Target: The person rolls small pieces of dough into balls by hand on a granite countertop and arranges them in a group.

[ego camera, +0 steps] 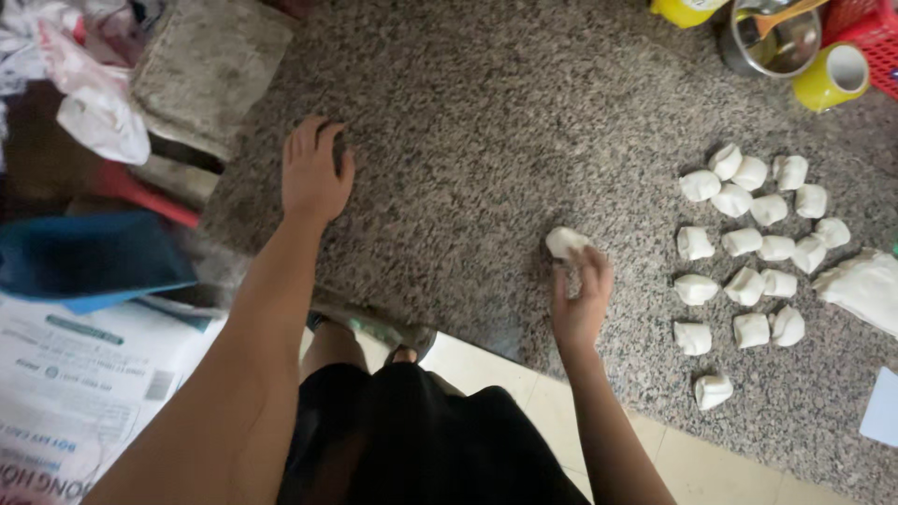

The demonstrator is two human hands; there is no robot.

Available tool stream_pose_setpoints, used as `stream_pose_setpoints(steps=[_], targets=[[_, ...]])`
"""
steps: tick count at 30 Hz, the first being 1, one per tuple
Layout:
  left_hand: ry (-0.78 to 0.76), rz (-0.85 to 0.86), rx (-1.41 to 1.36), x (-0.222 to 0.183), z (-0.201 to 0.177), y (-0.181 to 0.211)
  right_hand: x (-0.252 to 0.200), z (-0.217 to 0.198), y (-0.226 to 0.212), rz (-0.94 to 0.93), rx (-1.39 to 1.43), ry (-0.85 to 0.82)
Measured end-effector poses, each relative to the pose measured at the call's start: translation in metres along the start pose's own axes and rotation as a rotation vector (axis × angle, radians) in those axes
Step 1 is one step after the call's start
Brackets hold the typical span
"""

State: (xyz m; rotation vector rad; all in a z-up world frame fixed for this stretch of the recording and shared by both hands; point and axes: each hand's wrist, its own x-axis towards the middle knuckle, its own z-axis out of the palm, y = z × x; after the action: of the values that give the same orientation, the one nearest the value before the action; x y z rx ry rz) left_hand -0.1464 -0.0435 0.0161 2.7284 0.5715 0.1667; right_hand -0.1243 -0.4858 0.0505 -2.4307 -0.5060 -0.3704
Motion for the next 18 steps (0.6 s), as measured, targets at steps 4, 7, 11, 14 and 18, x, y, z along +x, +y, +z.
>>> stream_pose_setpoints(steps=[4,7,11,14,18], targets=[[0.047,0.026,-0.012,0.000,0.001,-0.002,0.034,0.024,0.032,0.261,0.068,0.057],[0.074,0.041,0.004,-0.003,0.002,-0.005,0.064,0.073,0.026,0.121,-0.119,0.154],[0.079,0.048,-0.014,-0.001,0.001,-0.004,0.021,0.099,-0.018,0.173,0.013,0.070],[0.076,0.032,-0.005,-0.003,0.002,-0.004,-0.022,0.064,-0.035,0.057,0.067,-0.063],[0.129,0.098,-0.017,-0.002,0.001,-0.005,0.004,0.022,-0.021,0.332,-0.053,-0.426]])
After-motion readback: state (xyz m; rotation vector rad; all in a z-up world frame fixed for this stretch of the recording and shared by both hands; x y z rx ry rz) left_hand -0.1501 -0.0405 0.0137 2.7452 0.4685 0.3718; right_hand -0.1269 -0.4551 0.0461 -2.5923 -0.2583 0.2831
